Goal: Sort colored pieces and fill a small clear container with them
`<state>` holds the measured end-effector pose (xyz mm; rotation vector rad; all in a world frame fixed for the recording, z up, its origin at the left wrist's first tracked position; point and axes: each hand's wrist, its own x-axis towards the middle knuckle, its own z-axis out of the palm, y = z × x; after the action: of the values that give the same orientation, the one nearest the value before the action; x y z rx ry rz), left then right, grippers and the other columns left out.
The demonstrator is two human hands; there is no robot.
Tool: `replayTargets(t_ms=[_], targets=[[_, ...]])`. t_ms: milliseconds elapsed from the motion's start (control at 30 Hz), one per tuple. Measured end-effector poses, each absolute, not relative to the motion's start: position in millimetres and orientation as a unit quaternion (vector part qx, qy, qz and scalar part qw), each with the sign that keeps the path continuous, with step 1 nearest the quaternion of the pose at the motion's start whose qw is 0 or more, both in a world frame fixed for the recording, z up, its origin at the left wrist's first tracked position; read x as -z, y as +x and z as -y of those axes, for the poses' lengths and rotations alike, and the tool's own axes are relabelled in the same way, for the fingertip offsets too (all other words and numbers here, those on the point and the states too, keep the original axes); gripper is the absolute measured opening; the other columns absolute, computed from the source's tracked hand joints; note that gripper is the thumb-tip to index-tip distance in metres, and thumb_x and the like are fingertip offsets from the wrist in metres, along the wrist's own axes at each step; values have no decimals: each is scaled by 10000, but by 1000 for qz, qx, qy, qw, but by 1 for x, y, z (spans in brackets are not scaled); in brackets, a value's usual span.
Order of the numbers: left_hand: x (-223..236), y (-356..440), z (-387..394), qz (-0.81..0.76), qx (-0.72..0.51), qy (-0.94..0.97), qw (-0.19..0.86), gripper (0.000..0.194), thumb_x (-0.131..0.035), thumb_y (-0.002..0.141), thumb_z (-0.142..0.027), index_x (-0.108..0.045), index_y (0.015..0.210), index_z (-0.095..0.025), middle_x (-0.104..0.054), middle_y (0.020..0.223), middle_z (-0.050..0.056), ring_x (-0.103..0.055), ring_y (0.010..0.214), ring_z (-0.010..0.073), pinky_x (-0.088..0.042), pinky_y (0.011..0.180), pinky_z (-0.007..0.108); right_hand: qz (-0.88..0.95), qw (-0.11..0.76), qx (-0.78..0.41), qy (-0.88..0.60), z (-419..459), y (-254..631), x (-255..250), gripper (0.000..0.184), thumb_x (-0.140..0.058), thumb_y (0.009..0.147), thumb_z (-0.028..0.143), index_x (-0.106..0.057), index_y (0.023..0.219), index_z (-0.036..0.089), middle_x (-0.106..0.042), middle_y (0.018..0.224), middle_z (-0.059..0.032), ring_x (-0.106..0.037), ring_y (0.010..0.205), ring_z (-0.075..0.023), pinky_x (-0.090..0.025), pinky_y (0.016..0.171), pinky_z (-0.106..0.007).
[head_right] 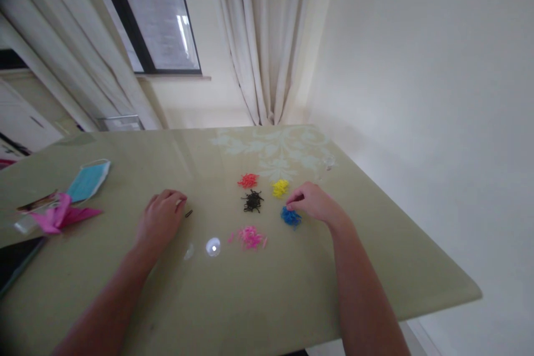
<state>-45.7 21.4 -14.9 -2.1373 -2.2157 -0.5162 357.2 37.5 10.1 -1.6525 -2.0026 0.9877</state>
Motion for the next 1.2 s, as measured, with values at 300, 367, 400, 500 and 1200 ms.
replayTargets(t_ms=[300,367,400,500,1200], targets=[[2,6,1,486,511,-575,-415,282,-785,828,-454,-795,958,-204,-818,960,69,-750,907,212,-602,843,314,728,376,-271,-506,-29,316,-20,214,-780,860,402,-841,844,198,-750,763,-49,-580,631,-156,-428,600,-286],[-2,18,13,455,533,-542,-464,262,-832,802,-435,-800,928,-208,-821,944,63,-749,891,192,-602,825,282,735,395,-303,-461,-21,293,-22,249,-794,869,448,-844,887,205,-706,740,-31,-527,612,-136,-390,571,-270],[-3,23,18,443,535,-533,-482,248,-842,800,-423,-805,921,-210,-822,937,60,-748,883,184,-602,816,270,736,401,-324,-438,-16,282,-23,270,-820,849,468,-846,921,208,-691,740,-24,-512,606,-128,-382,564,-264],[-3,32,27,416,525,-528,-523,212,-845,815,-393,-823,933,-218,-824,946,59,-748,876,172,-598,795,249,733,422,-373,-382,-3,257,-24,345,-863,812,496,-843,1014,217,-681,782,-20,-523,627,-122,-408,588,-260],[-5,33,27,384,514,-584,-496,112,-800,851,-303,-809,902,-203,-784,872,49,-712,795,158,-575,717,241,714,449,-400,-358,6,246,-20,255,-834,851,457,-819,870,203,-639,711,-14,-525,629,-129,-382,573,-269]])
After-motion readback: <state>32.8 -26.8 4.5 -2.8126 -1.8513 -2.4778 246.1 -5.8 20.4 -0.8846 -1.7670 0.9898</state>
